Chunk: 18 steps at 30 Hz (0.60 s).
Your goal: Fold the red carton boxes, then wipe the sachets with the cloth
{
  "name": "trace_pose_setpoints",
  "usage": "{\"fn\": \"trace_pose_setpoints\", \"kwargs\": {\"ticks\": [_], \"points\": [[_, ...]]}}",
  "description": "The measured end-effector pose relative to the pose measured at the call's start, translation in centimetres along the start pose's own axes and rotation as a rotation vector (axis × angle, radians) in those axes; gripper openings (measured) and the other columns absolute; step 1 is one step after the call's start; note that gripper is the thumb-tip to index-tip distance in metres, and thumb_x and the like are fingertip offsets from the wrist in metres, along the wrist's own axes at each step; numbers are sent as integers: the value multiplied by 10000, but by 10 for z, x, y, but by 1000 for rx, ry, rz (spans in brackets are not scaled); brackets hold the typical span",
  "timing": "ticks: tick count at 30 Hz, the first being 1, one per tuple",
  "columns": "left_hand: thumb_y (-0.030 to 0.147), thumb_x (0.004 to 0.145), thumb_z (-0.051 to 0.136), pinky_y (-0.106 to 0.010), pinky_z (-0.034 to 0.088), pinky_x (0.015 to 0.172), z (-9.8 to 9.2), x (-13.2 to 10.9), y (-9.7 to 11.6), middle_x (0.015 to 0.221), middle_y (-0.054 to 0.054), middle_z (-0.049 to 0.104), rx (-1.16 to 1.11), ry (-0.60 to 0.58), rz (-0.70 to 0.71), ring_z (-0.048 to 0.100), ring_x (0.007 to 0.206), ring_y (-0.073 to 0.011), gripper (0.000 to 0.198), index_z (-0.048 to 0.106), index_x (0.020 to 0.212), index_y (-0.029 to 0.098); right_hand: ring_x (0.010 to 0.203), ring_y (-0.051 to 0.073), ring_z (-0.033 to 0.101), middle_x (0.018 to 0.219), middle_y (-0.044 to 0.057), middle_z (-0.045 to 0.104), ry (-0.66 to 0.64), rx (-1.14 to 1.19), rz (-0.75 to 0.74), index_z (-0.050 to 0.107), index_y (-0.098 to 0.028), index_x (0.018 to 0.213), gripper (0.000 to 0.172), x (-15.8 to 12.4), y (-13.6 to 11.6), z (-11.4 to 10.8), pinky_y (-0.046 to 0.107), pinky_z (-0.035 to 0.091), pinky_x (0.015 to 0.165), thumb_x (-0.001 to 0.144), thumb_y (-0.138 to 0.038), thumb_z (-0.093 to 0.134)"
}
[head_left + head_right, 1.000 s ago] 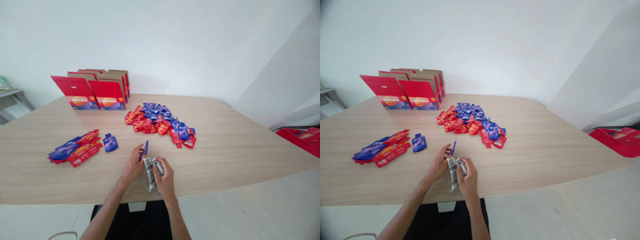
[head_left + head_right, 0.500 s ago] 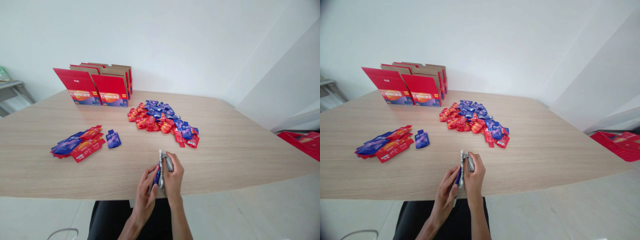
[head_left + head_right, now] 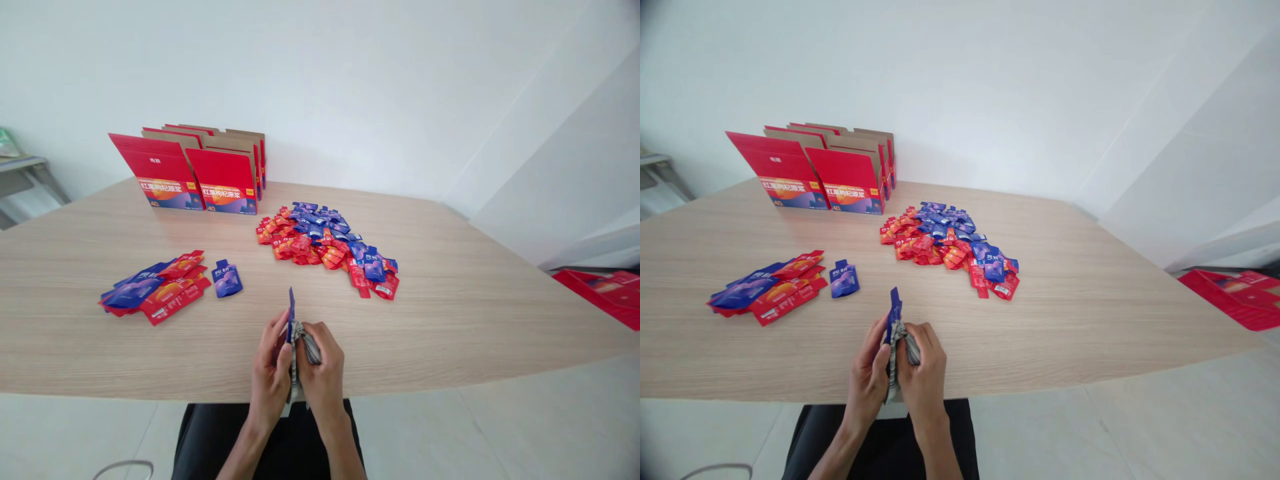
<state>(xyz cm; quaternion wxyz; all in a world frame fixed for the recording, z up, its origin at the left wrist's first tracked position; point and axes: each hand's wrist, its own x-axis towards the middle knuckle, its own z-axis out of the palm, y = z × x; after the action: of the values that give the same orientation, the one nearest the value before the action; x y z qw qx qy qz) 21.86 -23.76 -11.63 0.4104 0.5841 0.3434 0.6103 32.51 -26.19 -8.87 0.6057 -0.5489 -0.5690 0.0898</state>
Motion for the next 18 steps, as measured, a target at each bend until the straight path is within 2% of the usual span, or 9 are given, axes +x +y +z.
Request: {"fn": "trace_pose_setpoints", "kwargs": {"ticks": [3,6,9,12,14,16,18], "points": [[406,1082,639,-356,563,1130,8,-16,5,1447,-71,741,-46,-39,-22,692,1360,-254,387,738,1454,367,802,190,744,900,31,753,28,-22,29,751,-235,1063,167,13,2,-7,275,597,734,1017,-157,611],[439,1059,669,-361,581,1110,15,-23,4,1427,-97,745,-95,-36,-72,703,1344,-272,402,753,1437,331,806,191,742,906,29,756,27,-40,36,755,-235,1059,145,17,4,-12,279,588,730,1019,-172,631],[502,1014,717,-391,569,1135,13,-14,-1,1480,-126,721,-135,10,-174,687,1377,-307,478,748,1434,276,807,190,746,909,30,753,-59,-24,42,770,-238,1068,181,11,3,-11,275,588,723,1018,-157,616],[553,978,734,-437,512,1205,3,3,-5,1539,-144,690,-186,88,-326,646,1434,-325,653,633,1551,254,829,201,757,926,42,757,-171,14,61,783,-236,1075,208,0,1,-7,282,601,745,1015,-150,603],[568,956,741,-464,493,1219,-5,12,-6,1518,-151,707,-217,86,-418,655,1421,-330,752,565,1612,245,832,205,757,909,39,758,-191,43,75,783,-234,1054,202,-4,0,-3,284,598,749,1013,-156,602],[599,935,736,-476,509,1198,-10,14,-6,1456,-159,747,-252,20,-488,682,1377,-347,742,632,1560,213,828,203,754,897,34,764,-179,84,96,777,-232,1036,184,-6,-1,0,279,591,739,1007,-165,609],[638,918,736,-474,526,1175,-11,10,-5,1380,-162,785,-308,-52,-547,698,1342,-363,686,744,1430,182,824,198,752,910,35,777,-161,129,127,775,-228,1042,174,-5,-2,1,274,591,736,1003,-176,614]]}}
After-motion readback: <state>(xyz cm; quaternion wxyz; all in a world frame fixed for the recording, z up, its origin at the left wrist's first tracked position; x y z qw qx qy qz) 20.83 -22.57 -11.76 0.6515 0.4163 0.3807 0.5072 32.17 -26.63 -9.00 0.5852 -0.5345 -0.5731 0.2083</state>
